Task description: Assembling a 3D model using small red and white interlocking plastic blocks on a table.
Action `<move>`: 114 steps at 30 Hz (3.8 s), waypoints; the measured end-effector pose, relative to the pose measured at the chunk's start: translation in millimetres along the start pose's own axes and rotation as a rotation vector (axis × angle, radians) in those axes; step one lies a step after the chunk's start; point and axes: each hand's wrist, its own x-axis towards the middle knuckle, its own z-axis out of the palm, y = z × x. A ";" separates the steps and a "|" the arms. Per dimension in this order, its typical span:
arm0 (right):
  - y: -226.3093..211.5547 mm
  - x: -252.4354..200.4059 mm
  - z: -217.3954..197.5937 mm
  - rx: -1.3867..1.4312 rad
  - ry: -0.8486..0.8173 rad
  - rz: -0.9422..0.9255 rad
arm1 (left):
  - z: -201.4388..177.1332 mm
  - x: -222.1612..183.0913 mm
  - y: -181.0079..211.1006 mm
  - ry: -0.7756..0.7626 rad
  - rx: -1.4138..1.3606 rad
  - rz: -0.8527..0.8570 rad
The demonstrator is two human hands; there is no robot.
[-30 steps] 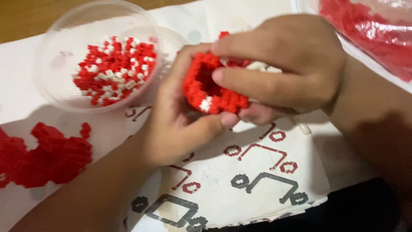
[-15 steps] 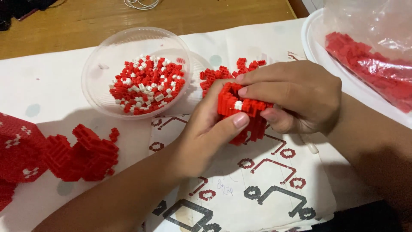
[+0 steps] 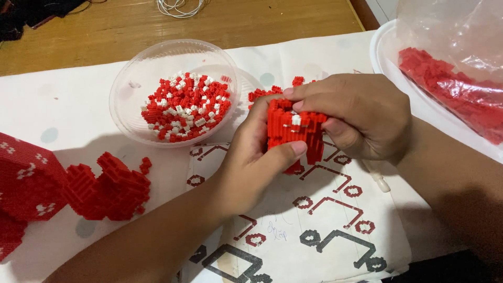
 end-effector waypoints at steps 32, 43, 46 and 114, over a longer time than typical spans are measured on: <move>21.7 -20.3 3.7 0.250 0.160 -0.061 | -6.9 4.3 -2.4 -0.089 -0.041 0.086; 13.0 -19.4 2.8 0.307 0.312 0.338 | -8.8 5.3 -3.6 -0.001 0.743 0.689; 12.4 -20.7 3.2 0.327 0.301 0.331 | -6.6 4.8 1.6 -0.042 0.732 0.706; 9.4 -10.4 -8.9 0.065 0.044 0.034 | -9.2 7.3 2.5 -0.059 -0.171 -0.068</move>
